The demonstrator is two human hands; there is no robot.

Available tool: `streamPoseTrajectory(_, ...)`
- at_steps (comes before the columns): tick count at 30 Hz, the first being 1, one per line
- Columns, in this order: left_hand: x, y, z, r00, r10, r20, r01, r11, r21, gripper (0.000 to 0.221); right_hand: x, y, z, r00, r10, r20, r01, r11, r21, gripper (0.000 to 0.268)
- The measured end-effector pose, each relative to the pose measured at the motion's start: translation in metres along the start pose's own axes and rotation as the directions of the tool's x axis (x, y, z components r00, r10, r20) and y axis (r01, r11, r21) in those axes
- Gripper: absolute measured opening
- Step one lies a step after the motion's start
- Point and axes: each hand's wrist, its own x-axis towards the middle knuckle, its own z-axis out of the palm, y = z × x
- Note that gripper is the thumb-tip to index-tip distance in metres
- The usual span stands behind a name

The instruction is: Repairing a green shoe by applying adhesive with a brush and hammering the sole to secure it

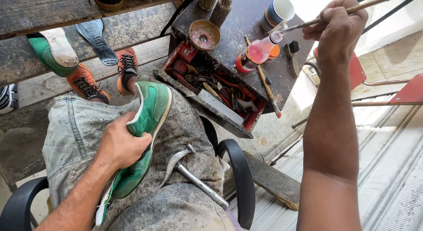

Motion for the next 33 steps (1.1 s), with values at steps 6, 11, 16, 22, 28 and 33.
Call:
streamPoseTrajectory(6,0.002,-0.007,0.004,0.999,0.039,-0.021,-0.038,0.999,0.026,0.032,0.000,0.009,0.006,0.990,0.017,0.142,0.003,0.990,-0.138,0.016)
streamPoseTrajectory(11,0.000,-0.006,0.003,0.998,0.054,-0.023,-0.054,0.998,0.019,0.031,0.002,0.021,0.019,0.966,0.050,0.253,0.059,0.912,-0.406,0.007)
streamPoseTrajectory(16,-0.002,-0.001,-0.002,1.000,0.027,0.009,-0.027,0.999,0.025,0.034,0.009,0.048,0.022,0.926,-0.030,0.377,0.226,0.843,-0.488,0.027)
streamPoseTrajectory(22,-0.004,0.007,-0.006,0.999,-0.016,0.049,0.014,0.999,0.048,0.048,0.007,0.060,0.027,0.919,0.027,0.394,0.174,0.868,-0.465,0.030)
streamPoseTrajectory(28,-0.004,0.005,-0.005,0.999,-0.009,0.049,0.007,0.999,0.043,0.042,0.005,0.068,0.025,0.898,0.011,0.439,0.151,0.931,-0.332,0.030)
streamPoseTrajectory(33,-0.002,0.002,-0.003,0.999,0.010,0.032,-0.012,0.999,0.041,0.040,-0.005,0.023,0.003,0.969,0.060,0.240,-0.046,0.997,-0.066,0.025)
